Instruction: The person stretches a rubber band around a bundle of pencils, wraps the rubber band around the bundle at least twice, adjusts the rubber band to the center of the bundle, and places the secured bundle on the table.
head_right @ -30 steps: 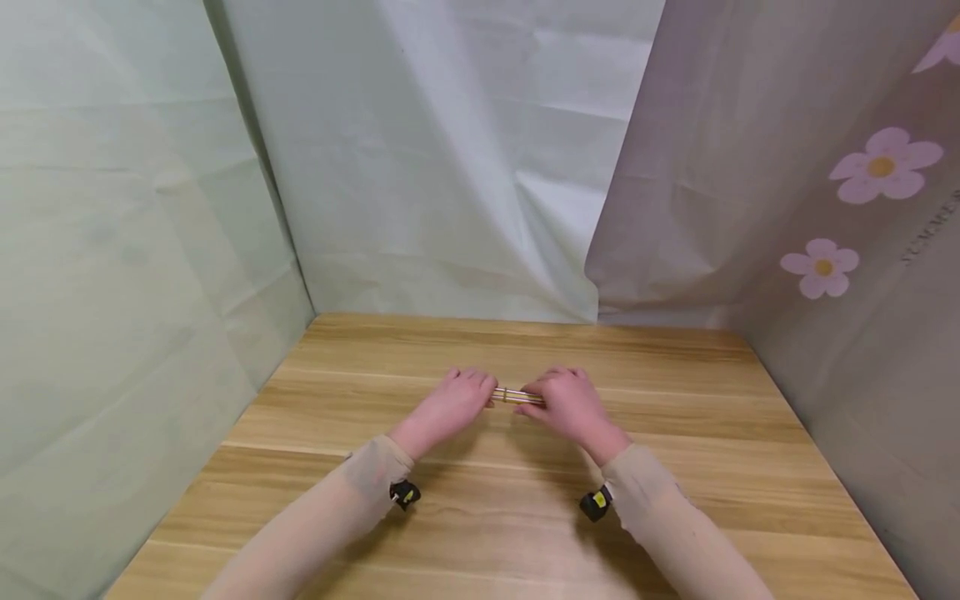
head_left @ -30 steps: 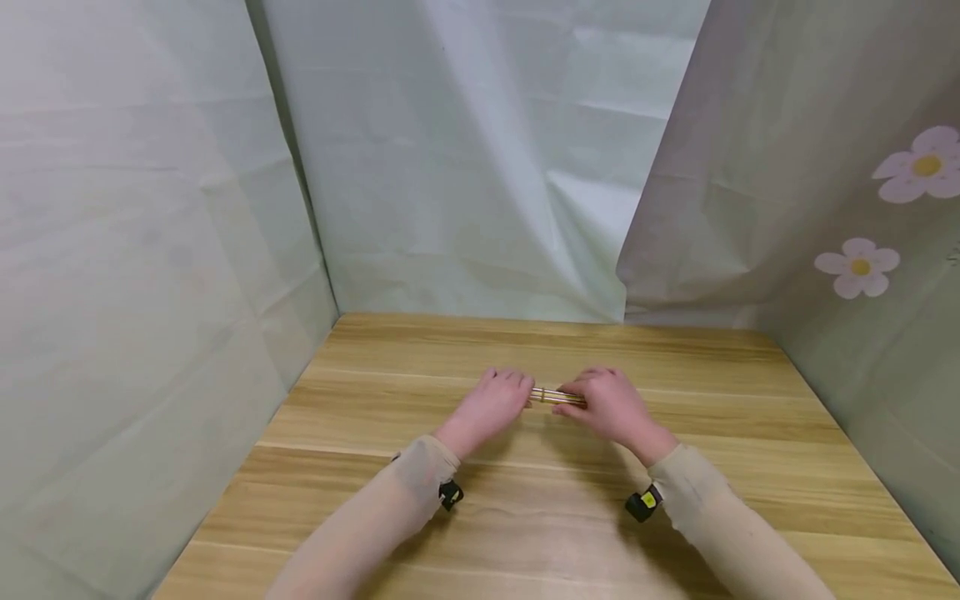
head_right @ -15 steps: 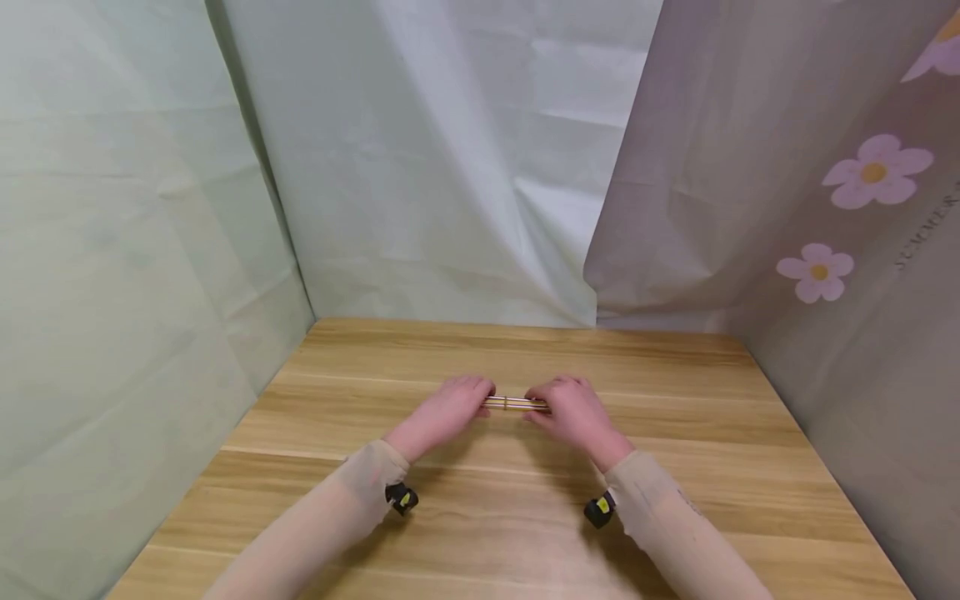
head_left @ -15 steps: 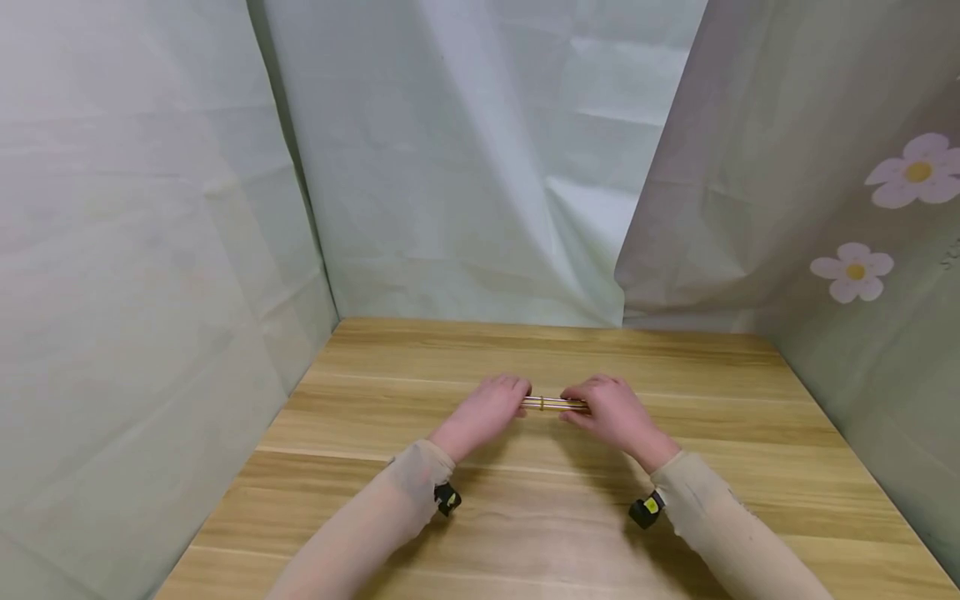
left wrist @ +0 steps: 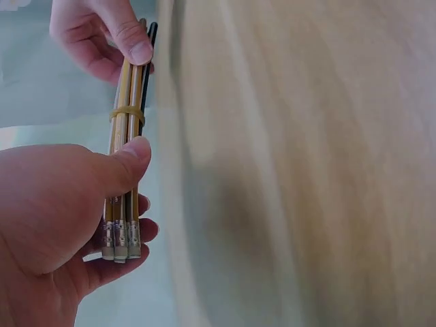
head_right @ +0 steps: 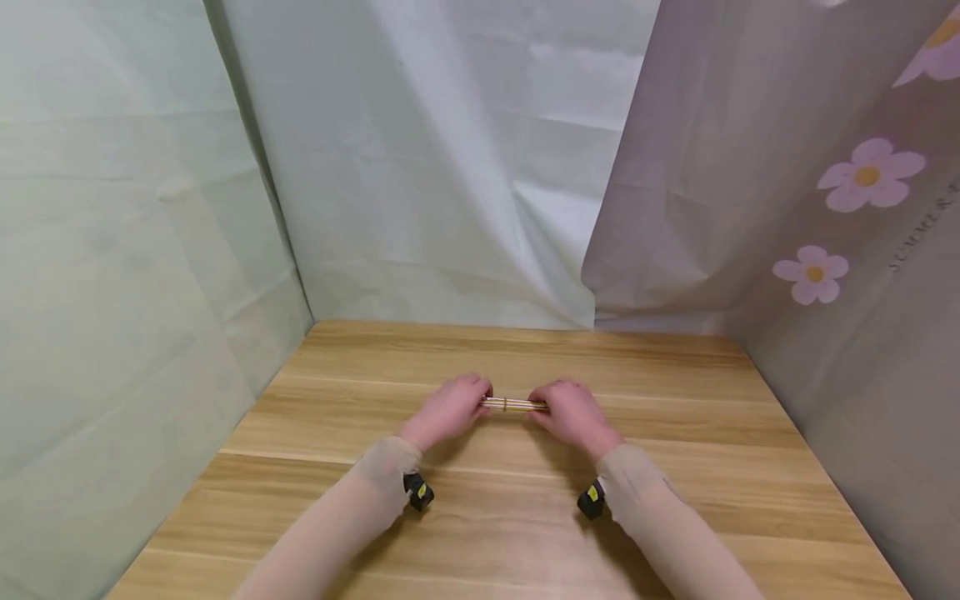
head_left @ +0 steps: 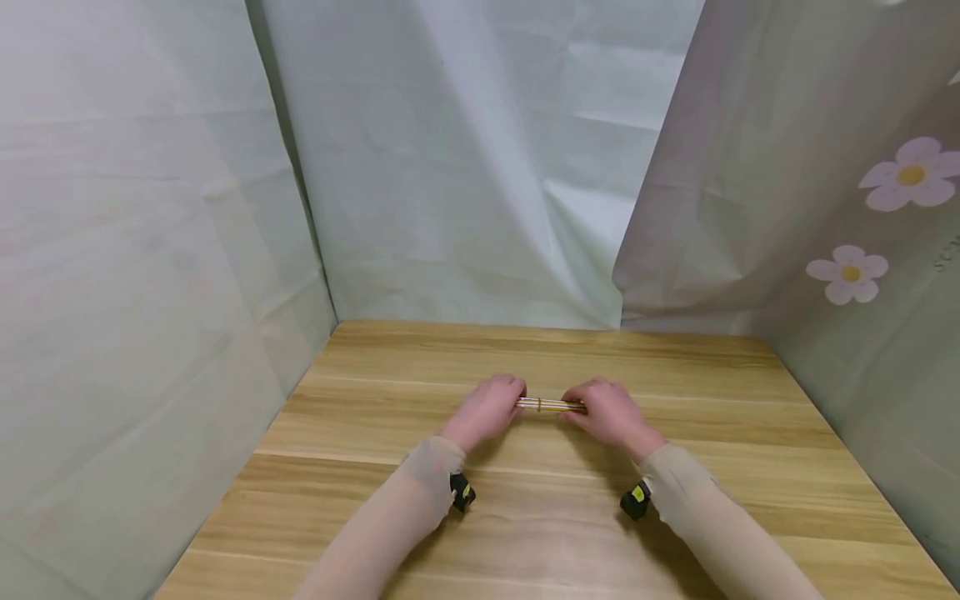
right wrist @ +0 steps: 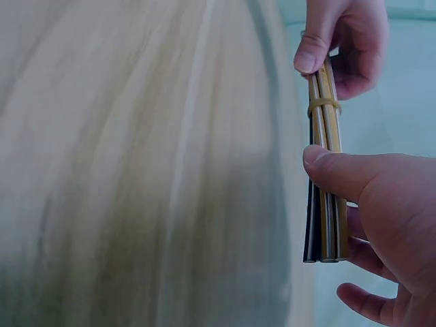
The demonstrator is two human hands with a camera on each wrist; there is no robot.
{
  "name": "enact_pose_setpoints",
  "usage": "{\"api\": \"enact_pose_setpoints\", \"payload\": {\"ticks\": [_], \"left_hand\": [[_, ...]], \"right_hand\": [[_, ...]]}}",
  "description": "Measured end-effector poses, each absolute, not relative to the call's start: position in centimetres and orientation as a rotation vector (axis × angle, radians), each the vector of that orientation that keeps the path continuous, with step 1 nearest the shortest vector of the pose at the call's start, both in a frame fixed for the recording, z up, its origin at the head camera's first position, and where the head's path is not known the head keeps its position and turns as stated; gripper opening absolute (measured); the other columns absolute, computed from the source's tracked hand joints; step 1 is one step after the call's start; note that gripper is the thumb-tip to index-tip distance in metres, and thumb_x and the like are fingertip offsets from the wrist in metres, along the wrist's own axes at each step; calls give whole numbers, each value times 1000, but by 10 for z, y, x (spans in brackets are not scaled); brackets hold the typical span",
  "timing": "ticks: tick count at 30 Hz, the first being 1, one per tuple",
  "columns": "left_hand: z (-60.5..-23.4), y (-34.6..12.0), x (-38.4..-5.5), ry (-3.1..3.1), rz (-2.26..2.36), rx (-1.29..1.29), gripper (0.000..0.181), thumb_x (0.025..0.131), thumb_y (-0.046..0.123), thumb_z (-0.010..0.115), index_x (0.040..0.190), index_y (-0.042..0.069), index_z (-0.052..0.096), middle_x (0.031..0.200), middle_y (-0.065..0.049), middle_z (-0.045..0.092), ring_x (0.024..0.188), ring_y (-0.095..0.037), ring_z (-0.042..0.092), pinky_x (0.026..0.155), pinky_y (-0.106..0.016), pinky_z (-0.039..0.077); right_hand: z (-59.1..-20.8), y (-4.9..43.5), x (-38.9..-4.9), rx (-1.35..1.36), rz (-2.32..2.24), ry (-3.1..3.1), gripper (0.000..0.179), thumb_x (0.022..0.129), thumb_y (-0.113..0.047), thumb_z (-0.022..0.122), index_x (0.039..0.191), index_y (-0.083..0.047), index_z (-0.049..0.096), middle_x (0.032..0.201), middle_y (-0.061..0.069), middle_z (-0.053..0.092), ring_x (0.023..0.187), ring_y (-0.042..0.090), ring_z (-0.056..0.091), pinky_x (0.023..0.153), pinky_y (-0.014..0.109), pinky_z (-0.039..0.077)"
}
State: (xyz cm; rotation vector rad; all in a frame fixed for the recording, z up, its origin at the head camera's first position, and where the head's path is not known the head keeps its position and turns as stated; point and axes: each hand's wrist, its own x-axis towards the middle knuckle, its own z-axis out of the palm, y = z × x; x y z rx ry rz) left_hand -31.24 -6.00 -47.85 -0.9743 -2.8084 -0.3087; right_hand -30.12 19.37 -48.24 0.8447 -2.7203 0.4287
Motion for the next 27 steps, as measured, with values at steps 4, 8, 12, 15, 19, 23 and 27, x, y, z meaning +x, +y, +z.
{"api": "enact_pose_setpoints", "payload": {"ticks": [4,8,12,15,19,23,27], "left_hand": [[-486,-56,-314,-2825,-240,-954,24,97,28,82,105,12,67,97,-2,67,91,-21,65,82,-39,55],[-489,-54,-316,-2849,-216,-924,24,96,30,82,105,14,67,99,-1,68,96,-22,66,85,-42,55],[-491,-53,-319,-2870,-205,-906,25,97,33,81,106,15,67,101,-1,68,99,-24,66,87,-44,55],[-491,-54,-319,-2897,-220,-884,24,98,34,79,108,15,67,105,-2,67,104,-24,65,90,-46,54],[-491,-56,-317,-2946,-257,-857,27,101,35,77,114,15,66,113,-3,66,114,-25,62,97,-48,51],[-491,-58,-316,-2971,-243,-836,34,102,36,75,125,14,65,120,-5,66,121,-26,61,102,-50,49],[-492,-58,-316,-2978,-240,-817,38,102,37,75,130,14,65,123,-5,65,122,-26,60,104,-52,49]], "right_hand": [[-488,194,-304,831,430,-2779,22,90,-31,89,103,-15,81,98,-2,78,95,26,70,85,50,55],[-491,195,-305,816,434,-2818,22,91,-31,88,105,-15,81,100,-2,78,98,26,70,86,50,56],[-490,195,-306,801,441,-2846,22,92,-30,87,107,-15,81,104,-1,76,99,26,70,86,49,56],[-490,196,-306,802,441,-2867,24,94,-31,86,110,-15,80,109,2,75,103,27,70,88,49,56],[-492,199,-306,825,448,-2871,28,95,-31,85,116,-13,80,115,6,73,107,29,70,92,51,56],[-494,201,-306,854,463,-2856,33,95,-30,85,120,-10,79,117,7,72,108,30,70,93,51,56],[-494,200,-305,856,471,-2862,34,94,-29,85,121,-10,78,117,7,72,107,30,70,92,52,56]]}}
